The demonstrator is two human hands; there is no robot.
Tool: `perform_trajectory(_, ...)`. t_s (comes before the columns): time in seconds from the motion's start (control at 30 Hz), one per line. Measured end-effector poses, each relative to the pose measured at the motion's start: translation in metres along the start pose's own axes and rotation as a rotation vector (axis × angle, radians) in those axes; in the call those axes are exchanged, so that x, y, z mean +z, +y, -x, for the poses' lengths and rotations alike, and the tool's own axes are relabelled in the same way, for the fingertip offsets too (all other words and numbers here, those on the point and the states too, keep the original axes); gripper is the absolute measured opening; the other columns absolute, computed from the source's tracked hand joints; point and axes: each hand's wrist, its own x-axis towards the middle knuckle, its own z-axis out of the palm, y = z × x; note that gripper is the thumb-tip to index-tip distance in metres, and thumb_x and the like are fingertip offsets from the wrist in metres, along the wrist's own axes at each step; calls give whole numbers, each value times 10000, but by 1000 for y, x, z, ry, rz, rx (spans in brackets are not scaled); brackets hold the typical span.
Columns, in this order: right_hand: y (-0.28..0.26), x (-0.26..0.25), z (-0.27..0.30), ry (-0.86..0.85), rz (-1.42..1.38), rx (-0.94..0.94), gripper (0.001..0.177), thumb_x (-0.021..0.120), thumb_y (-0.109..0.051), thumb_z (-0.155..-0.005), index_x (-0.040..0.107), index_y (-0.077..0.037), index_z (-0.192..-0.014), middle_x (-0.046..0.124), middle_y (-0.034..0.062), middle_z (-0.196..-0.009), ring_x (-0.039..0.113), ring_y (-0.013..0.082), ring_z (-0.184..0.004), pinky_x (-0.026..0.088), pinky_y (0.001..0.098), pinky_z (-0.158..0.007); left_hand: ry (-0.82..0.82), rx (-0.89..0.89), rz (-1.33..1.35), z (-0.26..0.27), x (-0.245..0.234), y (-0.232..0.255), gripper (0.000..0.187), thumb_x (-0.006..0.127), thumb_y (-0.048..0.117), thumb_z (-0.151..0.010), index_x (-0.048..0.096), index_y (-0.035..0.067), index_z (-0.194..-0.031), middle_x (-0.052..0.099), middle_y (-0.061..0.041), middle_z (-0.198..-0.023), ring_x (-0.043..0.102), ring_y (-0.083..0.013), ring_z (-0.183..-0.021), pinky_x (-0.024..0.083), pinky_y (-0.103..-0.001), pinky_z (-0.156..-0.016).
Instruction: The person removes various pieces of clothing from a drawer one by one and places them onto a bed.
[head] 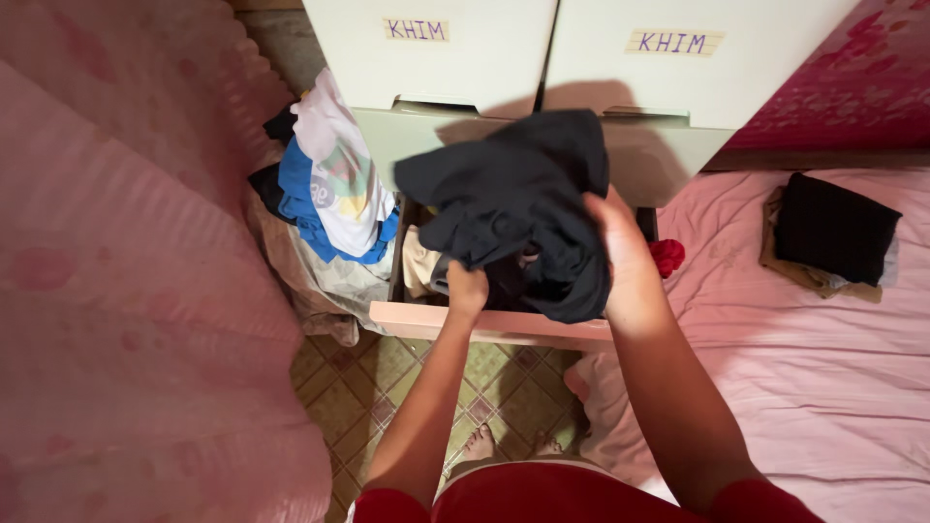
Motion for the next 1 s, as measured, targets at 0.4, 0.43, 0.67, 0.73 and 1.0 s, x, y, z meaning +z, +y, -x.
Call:
perform_trajectory(0.4,59,-46,-14,153,625,-56,431,698,-79,-906,577,-12,-1314,683,60,-1242,659,159,-1089,548,322,-912,-134,-409,821,3,-36,168,520,549,389,-1031,557,17,-1394,654,-117,-1300,617,-252,-1152,510,-391,-947)
perform_trajectory(0.43,54,-44,-10,153,628,-56,431,698,-79,-906,577,-12,-1314,683,60,-1242,659,159,-1089,548,322,-912,-181,-564,897,8,-35,170,530,520,421,-1028,539,47,-1403,648,-125,-1279,614,-275,-1131,502,-430,-916)
perform_trajectory(0.67,31,-49,17,-40,400,235,581,771,-120,-864,541,1,-1383,633,106,-1303,649,208,-1147,579,373,-935,-233,-659,1352,16,-50,147,543,474,457,-1019,591,63,-1374,627,-98,-1411,591,-274,-1273,472,-443,-1086)
perform_trajectory(0.73,35,-54,20,-43,380,264,605,774,-124,-863,516,17,-1392,611,126,-1302,643,228,-1149,586,409,-926,-184,-555,1467,21,-56,149,559,470,470,-1030,585,62,-1395,616,-102,-1440,578,-272,-1311,455,-425,-1135)
perform_trajectory(1.0,65,-93,22,-59,126,367,687,770,-196,-895,466,-78,-1500,558,72,-1475,598,211,-1286,534,379,-1044,-191,-552,1547,59,-55,158,570,483,468,-1037,585,32,-1390,620,-121,-1424,591,-285,-1294,461,-417,-1131)
